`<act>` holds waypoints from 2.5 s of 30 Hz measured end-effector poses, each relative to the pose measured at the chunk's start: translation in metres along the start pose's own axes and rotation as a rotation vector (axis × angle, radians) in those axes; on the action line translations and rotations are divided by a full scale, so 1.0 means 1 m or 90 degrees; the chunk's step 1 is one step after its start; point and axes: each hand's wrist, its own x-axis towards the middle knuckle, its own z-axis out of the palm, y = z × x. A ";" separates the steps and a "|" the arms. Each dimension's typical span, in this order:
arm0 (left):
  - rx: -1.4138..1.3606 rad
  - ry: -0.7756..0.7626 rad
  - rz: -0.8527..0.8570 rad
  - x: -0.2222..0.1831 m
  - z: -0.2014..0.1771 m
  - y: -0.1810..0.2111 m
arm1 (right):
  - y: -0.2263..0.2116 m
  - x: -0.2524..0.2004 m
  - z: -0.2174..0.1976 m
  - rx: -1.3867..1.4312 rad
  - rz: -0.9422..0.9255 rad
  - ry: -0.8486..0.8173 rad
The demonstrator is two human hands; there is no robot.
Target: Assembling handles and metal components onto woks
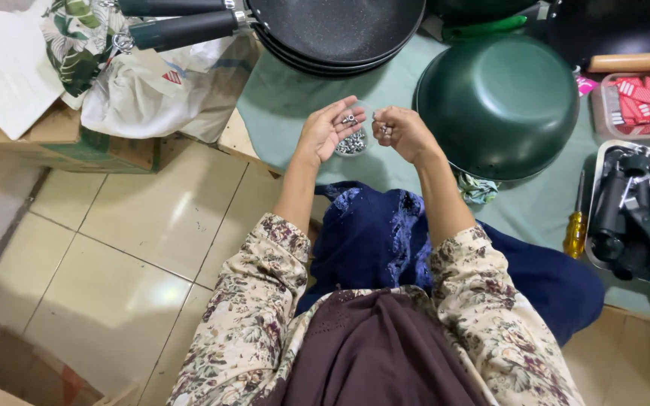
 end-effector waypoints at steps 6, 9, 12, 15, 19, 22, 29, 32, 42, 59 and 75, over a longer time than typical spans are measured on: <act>0.036 -0.088 -0.052 0.007 0.073 -0.042 | -0.023 -0.042 -0.059 -0.001 -0.032 0.019; 0.064 -0.125 -0.084 0.009 0.113 -0.071 | -0.031 -0.070 -0.103 0.012 -0.067 0.065; 0.098 -0.143 -0.115 0.016 0.152 -0.115 | -0.036 -0.088 -0.156 -0.097 -0.085 0.116; 0.134 -0.162 -0.147 0.026 0.185 -0.173 | -0.039 -0.119 -0.210 -0.210 -0.083 0.161; 0.202 -0.169 -0.199 0.040 0.220 -0.259 | -0.013 -0.137 -0.301 -0.268 -0.072 0.223; 0.230 -0.172 -0.231 0.061 0.231 -0.338 | 0.010 -0.146 -0.360 -0.292 -0.046 0.274; 0.287 0.007 -0.221 0.093 0.252 -0.453 | 0.043 -0.147 -0.420 -0.699 0.113 0.390; 0.363 0.068 -0.177 0.113 0.241 -0.485 | 0.055 -0.138 -0.422 -0.704 0.109 0.412; 0.661 -0.102 -0.025 0.052 0.274 -0.416 | 0.084 -0.094 -0.457 -0.707 0.126 0.427; 0.518 -0.065 -0.029 0.035 0.255 -0.396 | 0.029 -0.156 -0.410 -0.668 0.054 0.404; 0.825 -0.278 0.257 0.099 0.365 -0.437 | -0.009 -0.192 -0.529 -0.752 -0.242 0.817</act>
